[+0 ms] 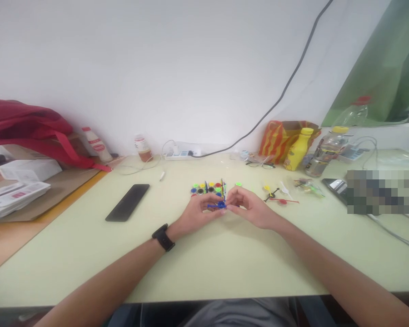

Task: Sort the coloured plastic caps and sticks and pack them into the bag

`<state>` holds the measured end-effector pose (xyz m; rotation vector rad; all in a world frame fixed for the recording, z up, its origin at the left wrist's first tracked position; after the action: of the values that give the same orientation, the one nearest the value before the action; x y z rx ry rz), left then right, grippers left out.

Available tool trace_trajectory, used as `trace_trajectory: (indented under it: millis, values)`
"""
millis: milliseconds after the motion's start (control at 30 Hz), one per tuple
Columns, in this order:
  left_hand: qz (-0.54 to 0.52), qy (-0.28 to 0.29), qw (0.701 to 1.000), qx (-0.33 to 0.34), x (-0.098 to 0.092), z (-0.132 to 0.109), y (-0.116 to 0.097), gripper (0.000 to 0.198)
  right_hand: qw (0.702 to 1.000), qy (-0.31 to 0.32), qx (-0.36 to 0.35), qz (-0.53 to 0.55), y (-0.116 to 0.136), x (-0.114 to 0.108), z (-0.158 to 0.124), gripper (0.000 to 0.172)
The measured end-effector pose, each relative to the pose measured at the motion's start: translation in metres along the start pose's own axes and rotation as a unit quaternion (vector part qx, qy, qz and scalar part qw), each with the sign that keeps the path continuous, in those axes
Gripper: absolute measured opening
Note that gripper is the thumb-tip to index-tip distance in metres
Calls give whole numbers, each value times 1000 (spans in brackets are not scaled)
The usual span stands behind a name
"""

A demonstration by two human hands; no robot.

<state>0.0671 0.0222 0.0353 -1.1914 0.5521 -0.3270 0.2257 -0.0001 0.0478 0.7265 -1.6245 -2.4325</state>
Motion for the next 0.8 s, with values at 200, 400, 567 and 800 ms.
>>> trace_trajectory:
  millis: [200, 400, 567, 800]
  values:
    - [35, -8, 999, 19, -1, -1, 0, 27, 997, -14, -18, -79, 1, 2, 0, 10]
    - [96, -3, 994, 57, -2, -3, -6, 24, 991, -14, 31, -131, -9, -3, -1, 16]
    - [166, 1, 978, 127, 0, -9, -18, 23, 997, 4, 26, -74, -6, -3, 1, 18]
    - [195, -14, 971, 140, -4, -11, -22, 16, 999, 17, 37, -33, -6, 0, 1, 27]
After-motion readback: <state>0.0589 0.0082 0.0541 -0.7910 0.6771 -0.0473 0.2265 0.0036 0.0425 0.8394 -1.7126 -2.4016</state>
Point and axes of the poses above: each hand's wrist, its own z-axis towards the middle knuckle, its own x-axis out of the palm, y = z × x, the point moved 7 cm from there along z, towards the middle knuckle, and after that the axes turned 3 degrees about -z, right-handed, at the moved point
